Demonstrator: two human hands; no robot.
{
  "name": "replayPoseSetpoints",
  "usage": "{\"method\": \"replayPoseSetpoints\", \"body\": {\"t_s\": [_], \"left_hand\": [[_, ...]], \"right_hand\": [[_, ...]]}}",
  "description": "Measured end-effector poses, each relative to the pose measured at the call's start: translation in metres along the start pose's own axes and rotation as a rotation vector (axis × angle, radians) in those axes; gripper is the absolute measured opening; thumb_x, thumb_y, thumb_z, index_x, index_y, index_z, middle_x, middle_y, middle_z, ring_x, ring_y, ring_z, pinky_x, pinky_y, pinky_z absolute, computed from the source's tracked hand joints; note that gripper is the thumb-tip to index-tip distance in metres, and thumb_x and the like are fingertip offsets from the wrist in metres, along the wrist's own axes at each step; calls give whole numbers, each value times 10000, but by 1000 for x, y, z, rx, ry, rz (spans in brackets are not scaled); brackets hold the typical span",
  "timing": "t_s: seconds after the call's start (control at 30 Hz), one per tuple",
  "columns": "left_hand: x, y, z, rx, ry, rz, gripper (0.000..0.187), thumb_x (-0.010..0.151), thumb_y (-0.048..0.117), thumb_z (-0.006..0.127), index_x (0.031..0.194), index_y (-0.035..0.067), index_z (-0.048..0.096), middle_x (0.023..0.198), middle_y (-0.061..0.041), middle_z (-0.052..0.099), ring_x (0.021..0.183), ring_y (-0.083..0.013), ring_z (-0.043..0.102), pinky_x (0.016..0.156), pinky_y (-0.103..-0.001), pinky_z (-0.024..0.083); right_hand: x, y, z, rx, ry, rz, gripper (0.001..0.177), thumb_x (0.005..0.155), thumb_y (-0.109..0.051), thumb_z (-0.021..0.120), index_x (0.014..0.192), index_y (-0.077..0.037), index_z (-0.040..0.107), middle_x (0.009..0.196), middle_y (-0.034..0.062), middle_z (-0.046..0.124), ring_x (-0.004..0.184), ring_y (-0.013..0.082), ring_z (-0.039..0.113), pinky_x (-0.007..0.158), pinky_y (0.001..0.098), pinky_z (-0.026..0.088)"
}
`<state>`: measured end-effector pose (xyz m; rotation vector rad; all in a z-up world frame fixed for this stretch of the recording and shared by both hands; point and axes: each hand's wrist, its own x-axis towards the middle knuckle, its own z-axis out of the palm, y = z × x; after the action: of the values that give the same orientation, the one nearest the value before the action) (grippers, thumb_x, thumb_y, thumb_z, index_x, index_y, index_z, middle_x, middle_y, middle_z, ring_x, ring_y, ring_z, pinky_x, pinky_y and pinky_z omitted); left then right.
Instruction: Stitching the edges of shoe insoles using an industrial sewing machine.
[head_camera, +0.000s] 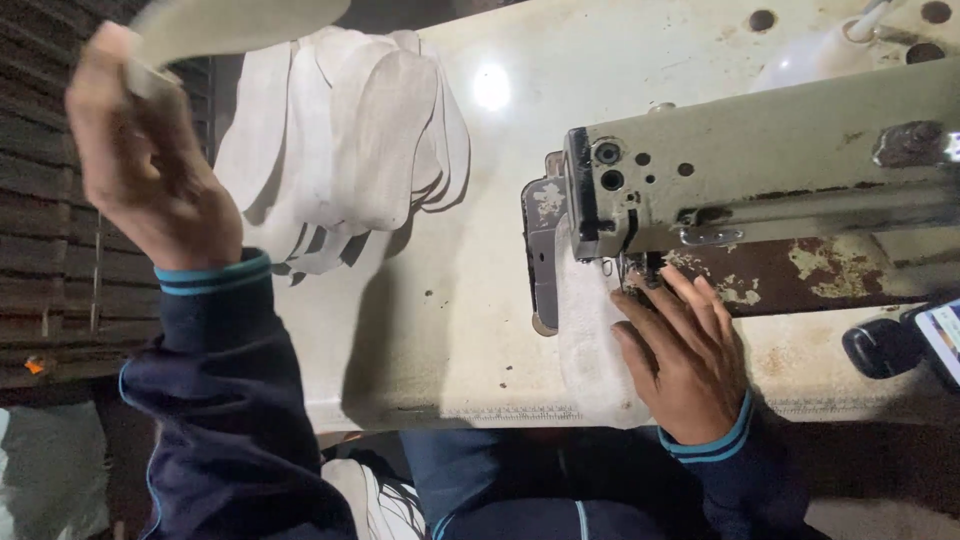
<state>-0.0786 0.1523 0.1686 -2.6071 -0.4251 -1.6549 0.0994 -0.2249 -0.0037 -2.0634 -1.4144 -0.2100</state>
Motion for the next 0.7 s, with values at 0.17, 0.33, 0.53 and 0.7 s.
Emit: {"method": "replayPoseSetpoints", "body": {"t_s": [0.17,0.33,0.53,0.7], "left_hand": [[-91,-54,-32,309,-736,-119,582,830,11,703,1410,46,677,1518,-335,528,1468,-543,291,1103,-758,267],[-163,-34,-90,343,-414,-266,325,1041,132,737,1332,-10,728,1576,-242,477,1485,-515,357,1200,-684,321],[-289,-11,-184,565,-27,-559,313,1064,34,651,1359,-71,626,1484,-258,511,1451,-431,399,1199,-631,390],[-510,-11,-266,866,-116,-772,500,1076,188,730,1462,-44,511,1436,-286,556,1337,-455,533,1149,-558,413]], "right_hand": [[-3,-2,1,16,-21,3,380,1023,-329,641,1344,-134,694,1490,115,615,1428,428,534,1226,654,416],[4,-6,-5,-47,-34,-60,333,977,-282,761,1270,-125,762,1476,115,671,1291,396,644,1205,560,418],[-12,2,7,77,-104,-97,233,1126,-51,707,1313,65,786,1535,300,690,1458,573,616,1272,632,384],[-22,-1,15,239,-125,-114,273,1126,239,582,1351,292,727,1613,519,583,1465,636,605,1277,632,510]]}}
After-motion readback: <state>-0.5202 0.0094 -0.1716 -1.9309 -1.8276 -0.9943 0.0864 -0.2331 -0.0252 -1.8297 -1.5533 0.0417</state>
